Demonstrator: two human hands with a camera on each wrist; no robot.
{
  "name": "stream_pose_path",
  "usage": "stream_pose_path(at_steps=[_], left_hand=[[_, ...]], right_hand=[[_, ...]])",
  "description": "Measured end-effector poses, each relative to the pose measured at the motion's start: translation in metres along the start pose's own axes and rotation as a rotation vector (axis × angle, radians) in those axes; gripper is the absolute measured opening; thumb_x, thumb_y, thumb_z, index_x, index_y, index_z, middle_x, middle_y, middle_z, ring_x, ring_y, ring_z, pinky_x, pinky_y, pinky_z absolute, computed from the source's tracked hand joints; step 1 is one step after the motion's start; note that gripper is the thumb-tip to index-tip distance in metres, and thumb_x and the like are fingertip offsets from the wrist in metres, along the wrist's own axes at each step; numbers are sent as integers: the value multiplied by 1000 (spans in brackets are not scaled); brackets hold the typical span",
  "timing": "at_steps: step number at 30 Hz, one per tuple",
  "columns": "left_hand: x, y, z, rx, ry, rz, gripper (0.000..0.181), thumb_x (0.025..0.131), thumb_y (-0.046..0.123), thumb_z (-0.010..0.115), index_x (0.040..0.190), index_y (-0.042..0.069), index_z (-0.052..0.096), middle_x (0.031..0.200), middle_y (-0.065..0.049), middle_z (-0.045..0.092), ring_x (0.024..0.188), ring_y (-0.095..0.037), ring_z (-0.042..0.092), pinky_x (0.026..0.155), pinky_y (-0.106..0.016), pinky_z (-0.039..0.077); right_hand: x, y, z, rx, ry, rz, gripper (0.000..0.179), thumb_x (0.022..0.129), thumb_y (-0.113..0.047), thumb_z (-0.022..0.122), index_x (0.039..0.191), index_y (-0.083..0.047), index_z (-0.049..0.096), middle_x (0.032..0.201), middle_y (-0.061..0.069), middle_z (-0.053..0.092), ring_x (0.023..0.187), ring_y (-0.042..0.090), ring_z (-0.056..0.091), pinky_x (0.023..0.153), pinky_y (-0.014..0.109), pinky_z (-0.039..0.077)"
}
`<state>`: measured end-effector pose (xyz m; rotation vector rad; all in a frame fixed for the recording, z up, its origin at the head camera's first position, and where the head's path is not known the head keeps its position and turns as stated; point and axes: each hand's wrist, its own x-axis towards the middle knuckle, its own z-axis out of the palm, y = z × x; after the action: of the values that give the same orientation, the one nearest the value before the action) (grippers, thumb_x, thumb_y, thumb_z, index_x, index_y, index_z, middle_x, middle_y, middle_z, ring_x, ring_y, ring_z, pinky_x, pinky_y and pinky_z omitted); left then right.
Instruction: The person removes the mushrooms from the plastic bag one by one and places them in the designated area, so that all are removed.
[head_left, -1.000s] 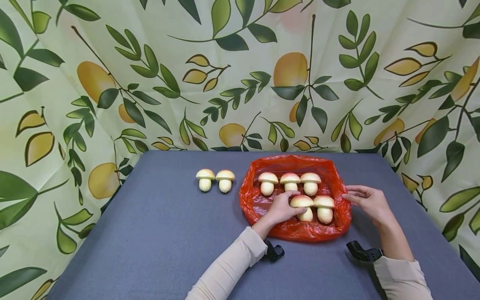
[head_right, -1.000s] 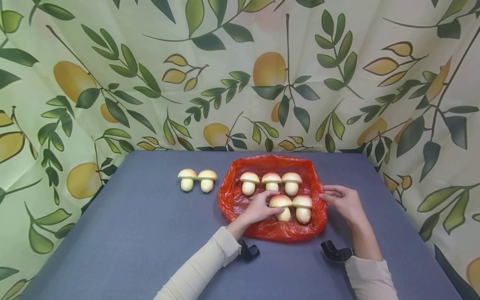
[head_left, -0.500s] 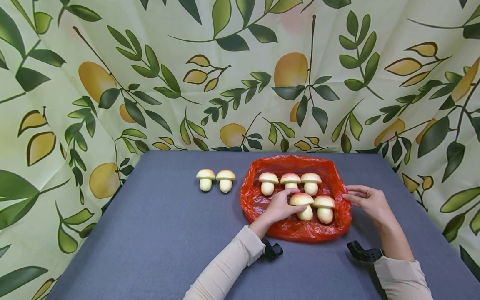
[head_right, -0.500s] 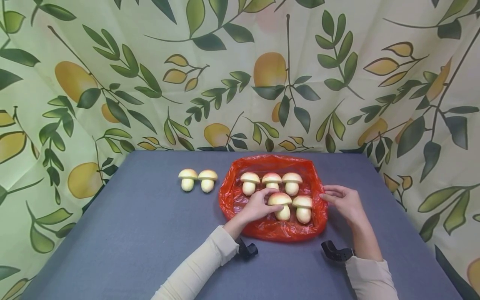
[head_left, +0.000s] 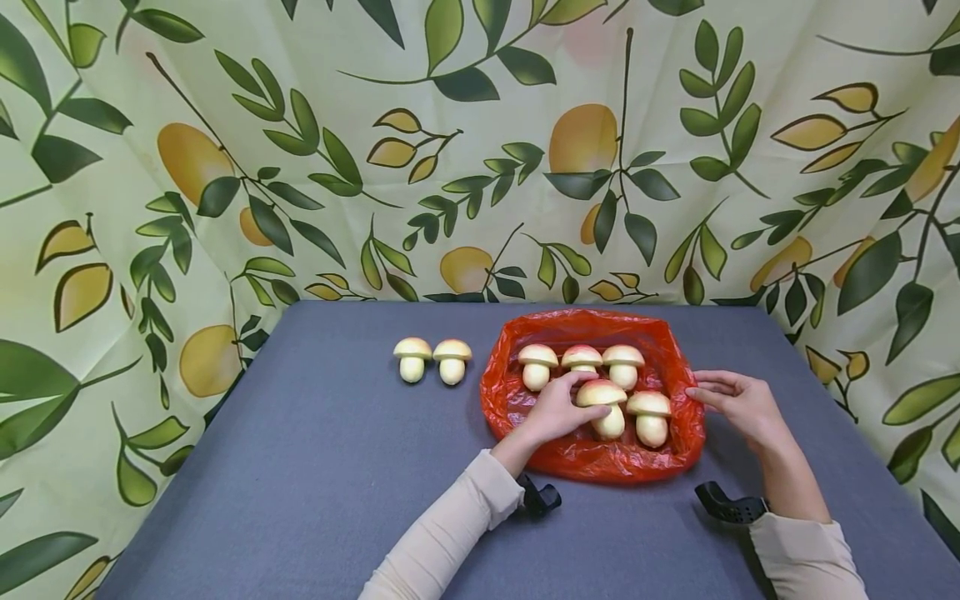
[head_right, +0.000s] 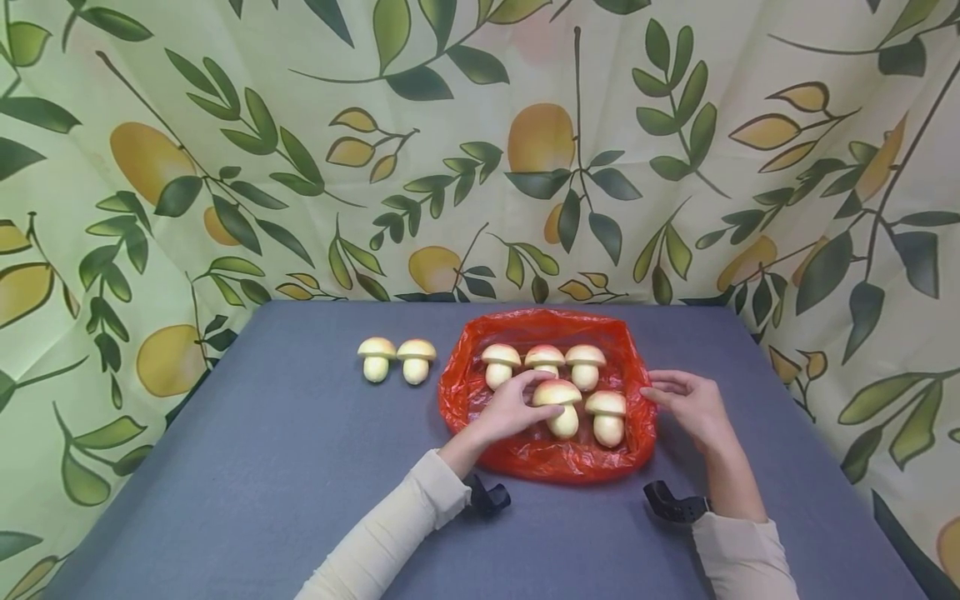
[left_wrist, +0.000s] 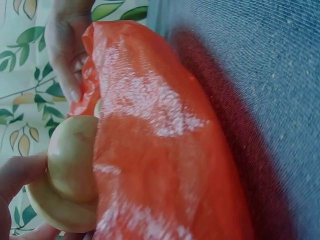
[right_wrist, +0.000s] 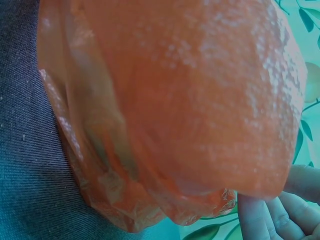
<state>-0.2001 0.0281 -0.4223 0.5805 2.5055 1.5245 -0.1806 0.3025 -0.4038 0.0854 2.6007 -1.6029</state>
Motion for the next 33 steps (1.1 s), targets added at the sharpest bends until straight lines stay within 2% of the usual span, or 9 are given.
stream_pose_path(at_steps=[4,10,18,21,24,28,33], left_hand=[[-4,1,-6,-21,11,-23,51,82,24,76,128,8,59,125,-11,66,101,-10,62,87,-17,48],[-9,4,-17,-105,16,-33,52,83,21,75,130,7,58,125,-12,65,101,-12,60,86,-20,49],[-15,6,-30,-125,15,-18,52,84,21,74,131,7,57,125,-11,65,98,-10,59,84,-19,48],[-17,4,-34,-137,12,-18,53,85,21,73,133,8,55,126,-10,64,101,-12,60,86,-21,49],[-19,2,-39,-148,14,-9,54,85,19,73,134,6,55,128,-13,63,107,-19,64,88,-24,53],[-23,1,-44,-148,20,-7,54,85,17,73,133,3,54,130,-15,61,111,-27,65,88,-26,55],[-29,1,-52,-156,15,-12,53,85,16,72,134,4,53,131,-15,60,107,-25,66,86,-25,55]], right_hand=[[0,0,0,-5,-2,0,51,91,-25,67,123,13,55,77,-33,63,75,-10,63,71,18,57],[0,1,1,-3,3,13,51,91,-26,67,124,11,55,77,-33,63,75,-10,63,70,17,56],[-1,3,-2,35,1,1,20,91,-25,67,109,-16,67,77,-32,65,75,-10,63,70,17,56],[-1,3,-2,33,0,-2,23,91,-25,67,110,-13,66,77,-32,65,75,-10,63,70,18,57],[-1,3,-2,22,0,0,31,91,-25,67,114,-5,65,77,-32,65,75,-10,63,70,18,57],[-1,2,-1,12,1,5,36,91,-26,67,116,-2,63,77,-32,64,75,-10,63,71,18,57],[0,2,0,11,0,1,35,91,-26,67,116,-2,64,77,-32,64,75,-10,63,71,18,57]])
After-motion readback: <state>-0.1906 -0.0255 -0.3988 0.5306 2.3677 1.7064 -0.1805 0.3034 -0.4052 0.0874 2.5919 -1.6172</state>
